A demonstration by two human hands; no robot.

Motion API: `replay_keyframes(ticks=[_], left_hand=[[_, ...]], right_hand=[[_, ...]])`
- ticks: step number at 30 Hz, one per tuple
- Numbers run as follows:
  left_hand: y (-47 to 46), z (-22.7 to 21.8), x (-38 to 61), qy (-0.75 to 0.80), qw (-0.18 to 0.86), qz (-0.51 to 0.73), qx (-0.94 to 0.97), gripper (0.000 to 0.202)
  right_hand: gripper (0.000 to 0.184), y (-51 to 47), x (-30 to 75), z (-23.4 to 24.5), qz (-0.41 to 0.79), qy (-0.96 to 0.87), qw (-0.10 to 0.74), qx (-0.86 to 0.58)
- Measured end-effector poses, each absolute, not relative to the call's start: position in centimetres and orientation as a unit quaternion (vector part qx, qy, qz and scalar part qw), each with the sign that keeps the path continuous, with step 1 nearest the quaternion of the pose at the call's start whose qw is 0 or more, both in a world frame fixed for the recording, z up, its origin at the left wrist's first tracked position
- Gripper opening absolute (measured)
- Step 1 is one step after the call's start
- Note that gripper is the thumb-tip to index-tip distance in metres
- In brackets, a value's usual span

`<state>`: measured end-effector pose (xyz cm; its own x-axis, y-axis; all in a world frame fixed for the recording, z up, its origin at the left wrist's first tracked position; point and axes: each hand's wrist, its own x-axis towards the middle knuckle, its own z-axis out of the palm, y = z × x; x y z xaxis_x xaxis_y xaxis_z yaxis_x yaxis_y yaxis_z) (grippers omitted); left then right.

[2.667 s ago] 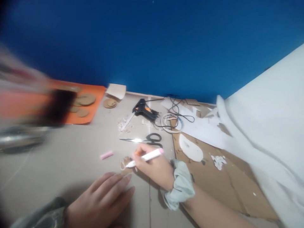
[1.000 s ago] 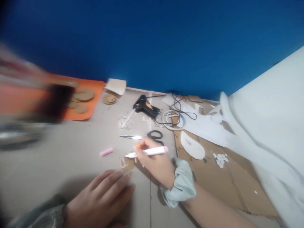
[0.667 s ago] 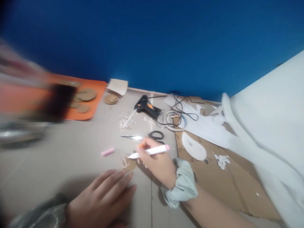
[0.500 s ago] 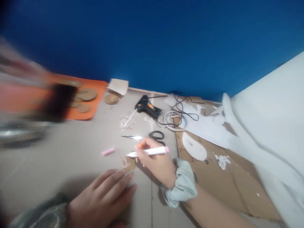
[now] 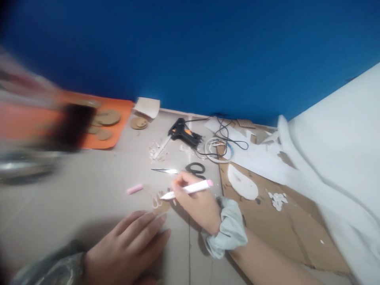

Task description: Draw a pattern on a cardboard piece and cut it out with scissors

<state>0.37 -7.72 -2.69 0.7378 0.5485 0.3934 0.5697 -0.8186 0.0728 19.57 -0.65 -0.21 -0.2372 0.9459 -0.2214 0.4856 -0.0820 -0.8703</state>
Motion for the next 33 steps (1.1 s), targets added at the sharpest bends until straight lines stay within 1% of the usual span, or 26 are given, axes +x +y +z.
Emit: replay_keyframes(ticks=[8,14,18,28,33], left_hand=[[-7.87,-2.62,0.35,-0.304,0.017,-0.210,-0.929,0.045],[-7.63,-2.26,0.24,-0.299,0.012,-0.190,-0.935,0.046],[-7.67,-2.34,0.22,-0.298,0.015,-0.193,-0.935,0.045],[-7.69,-2.36,0.17,-0.300,0.001,-0.184,-0.936,0.047],[-7.66,-2.22,0.33,-0.301,0.007,-0.196,-0.933,0.044]], right_hand=[[0.026,-0.66,19.48,-0.06,0.473,-0.626,0.244,-0.570],[0.027,-0.71,19.47,-0.02,0.460,-0.639,0.243,-0.567],[0.024,-0.79,19.39,0.07,0.453,-0.633,0.250,-0.575],[0.025,-0.59,19.57,0.19,0.490,-0.632,0.244,-0.548],[0.026,-0.54,19.34,0.04,0.491,-0.608,0.273,-0.560]])
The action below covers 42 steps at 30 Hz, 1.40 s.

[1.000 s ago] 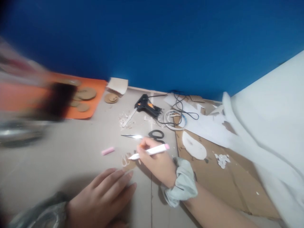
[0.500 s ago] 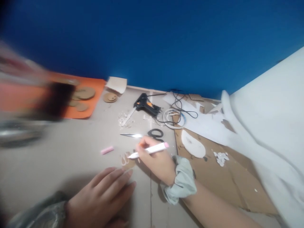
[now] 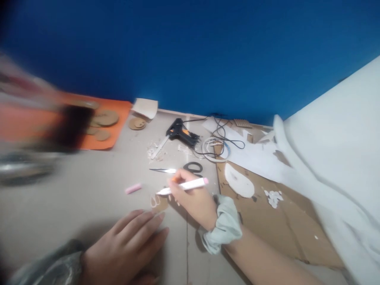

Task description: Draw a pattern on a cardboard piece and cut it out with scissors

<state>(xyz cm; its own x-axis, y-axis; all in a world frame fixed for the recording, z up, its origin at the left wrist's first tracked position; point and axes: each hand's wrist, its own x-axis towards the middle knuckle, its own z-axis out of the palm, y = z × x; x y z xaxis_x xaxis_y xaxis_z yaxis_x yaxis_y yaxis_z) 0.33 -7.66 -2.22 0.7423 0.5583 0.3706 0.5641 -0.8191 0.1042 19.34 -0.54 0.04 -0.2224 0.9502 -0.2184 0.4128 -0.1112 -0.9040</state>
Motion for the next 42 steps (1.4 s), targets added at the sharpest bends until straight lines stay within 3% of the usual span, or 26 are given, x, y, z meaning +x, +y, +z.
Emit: replay_keyframes(ticks=[8,42], left_hand=[[-7.60,-2.35,0.37,-0.303,0.017,-0.208,-0.930,0.044],[-7.58,-2.25,0.28,-0.302,0.015,-0.200,-0.932,0.044]], right_hand=[[0.023,-0.52,19.07,0.01,0.445,-0.636,0.256,-0.577],[0.024,-0.61,19.34,0.11,0.469,-0.636,0.255,-0.558]])
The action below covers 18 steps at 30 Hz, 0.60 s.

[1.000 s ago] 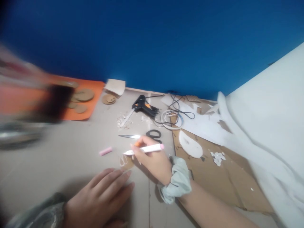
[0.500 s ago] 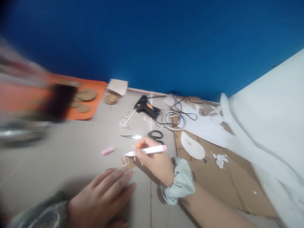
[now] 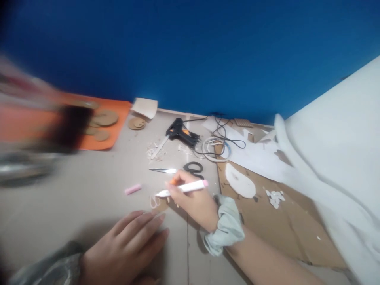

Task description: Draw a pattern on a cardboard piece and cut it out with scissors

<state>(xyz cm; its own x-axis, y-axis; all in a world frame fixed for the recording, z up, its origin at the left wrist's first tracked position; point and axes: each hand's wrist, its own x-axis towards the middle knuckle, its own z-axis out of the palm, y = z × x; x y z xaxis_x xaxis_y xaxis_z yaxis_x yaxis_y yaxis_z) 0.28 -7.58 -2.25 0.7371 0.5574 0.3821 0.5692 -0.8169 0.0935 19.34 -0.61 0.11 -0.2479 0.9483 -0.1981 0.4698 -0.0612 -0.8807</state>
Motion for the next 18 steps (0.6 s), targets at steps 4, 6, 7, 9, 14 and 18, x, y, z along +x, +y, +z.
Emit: replay_keyframes(ticks=[4,6,7,9,14,18], left_hand=[[-7.63,-2.20,0.34,-0.303,0.011,-0.191,-0.934,0.045],[-7.66,-2.16,0.40,-0.307,0.018,-0.197,-0.931,0.044],[-7.67,-2.14,0.42,-0.306,0.022,-0.200,-0.931,0.044],[-7.67,-2.08,0.43,-0.307,0.020,-0.200,-0.930,0.044],[-7.65,-2.14,0.28,-0.303,0.001,-0.189,-0.934,0.046],[-7.67,-2.44,0.26,-0.302,0.006,-0.196,-0.933,0.046]], right_hand=[[0.024,-0.61,19.41,0.11,0.462,-0.648,0.246,-0.553],[0.025,-0.60,19.44,0.05,0.472,-0.650,0.239,-0.546],[0.026,-0.59,19.45,0.00,0.475,-0.646,0.242,-0.546],[0.025,-0.56,19.46,-0.07,0.474,-0.635,0.250,-0.556],[0.024,-0.53,19.46,-0.06,0.476,-0.627,0.264,-0.557],[0.026,-0.56,19.42,-0.06,0.492,-0.615,0.267,-0.555]])
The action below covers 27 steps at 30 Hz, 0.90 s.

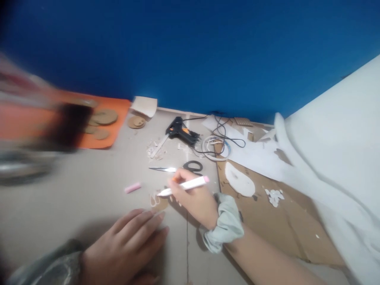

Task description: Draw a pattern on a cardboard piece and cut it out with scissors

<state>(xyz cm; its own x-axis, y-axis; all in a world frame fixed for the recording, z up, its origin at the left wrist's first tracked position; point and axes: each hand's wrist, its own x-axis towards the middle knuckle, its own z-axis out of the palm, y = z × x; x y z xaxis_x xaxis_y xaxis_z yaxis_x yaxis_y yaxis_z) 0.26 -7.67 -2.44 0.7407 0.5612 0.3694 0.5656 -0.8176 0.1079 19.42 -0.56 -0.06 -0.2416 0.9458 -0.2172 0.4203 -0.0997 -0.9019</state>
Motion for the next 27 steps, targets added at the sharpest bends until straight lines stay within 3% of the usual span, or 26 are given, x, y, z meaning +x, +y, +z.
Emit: replay_keyframes(ticks=[27], left_hand=[[-7.61,-2.42,0.35,-0.299,0.024,-0.206,-0.931,0.046]], right_hand=[[0.026,-0.67,19.48,0.28,0.518,-0.609,0.254,-0.544]])
